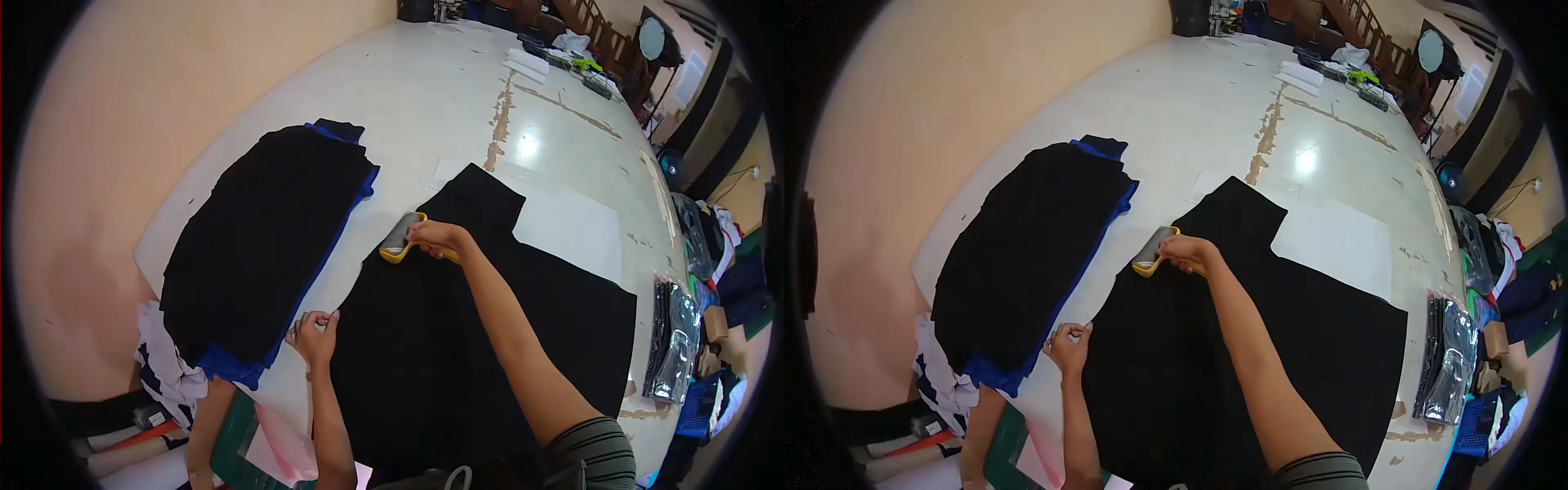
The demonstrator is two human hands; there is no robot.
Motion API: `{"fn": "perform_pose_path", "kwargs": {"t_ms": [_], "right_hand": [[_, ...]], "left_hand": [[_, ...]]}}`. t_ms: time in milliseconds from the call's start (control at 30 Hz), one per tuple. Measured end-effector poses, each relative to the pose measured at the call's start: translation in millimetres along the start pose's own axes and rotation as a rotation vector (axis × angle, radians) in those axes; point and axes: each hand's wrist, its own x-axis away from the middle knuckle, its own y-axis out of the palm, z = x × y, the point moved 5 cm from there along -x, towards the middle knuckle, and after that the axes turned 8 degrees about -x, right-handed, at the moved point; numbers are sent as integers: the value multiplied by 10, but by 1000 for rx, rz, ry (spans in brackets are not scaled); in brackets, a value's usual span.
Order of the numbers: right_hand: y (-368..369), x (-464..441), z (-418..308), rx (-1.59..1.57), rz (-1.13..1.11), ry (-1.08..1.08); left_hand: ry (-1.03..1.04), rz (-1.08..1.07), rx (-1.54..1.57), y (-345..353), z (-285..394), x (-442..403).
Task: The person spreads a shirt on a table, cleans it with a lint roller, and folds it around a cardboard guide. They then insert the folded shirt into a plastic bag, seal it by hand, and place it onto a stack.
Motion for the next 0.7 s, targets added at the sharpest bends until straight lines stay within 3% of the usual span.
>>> {"fn": "perform_pose_path", "kwargs": {"t_ms": [133, 233, 300, 333, 367, 400, 467, 533, 600, 700], "right_hand": [[-190, 694, 514, -19, 42, -8], [-395, 1701, 1249, -18, 229, 132], [-330, 2635, 1536, 77, 182, 102], [-321, 3117, 1771, 235, 292, 379], [-346, 3494, 2232, 181, 143, 224], [-137, 4007, 2158, -58, 365, 515], [41, 4722, 2751, -274, 499, 674], [201, 5279, 3359, -393, 414, 823], [384, 5577, 3554, -588, 529, 910], [427, 5426, 3198, -499, 725, 708]], "left_hand": [[8, 0, 1, -40, 39, 11], [31, 16, 1, -31, 16, 21], [43, 23, 11, -10, -1, 11], [35, 23, 9, -2, -13, 17], [38, 42, 3, -4, -18, 25], [45, 37, 9, 3, -29, 22], [34, 30, -2, -34, 14, 48], [48, 13, 2, -33, 15, 48], [47, 1, -7, -41, 18, 56], [19, -19, -41, -44, 34, 67]]}}
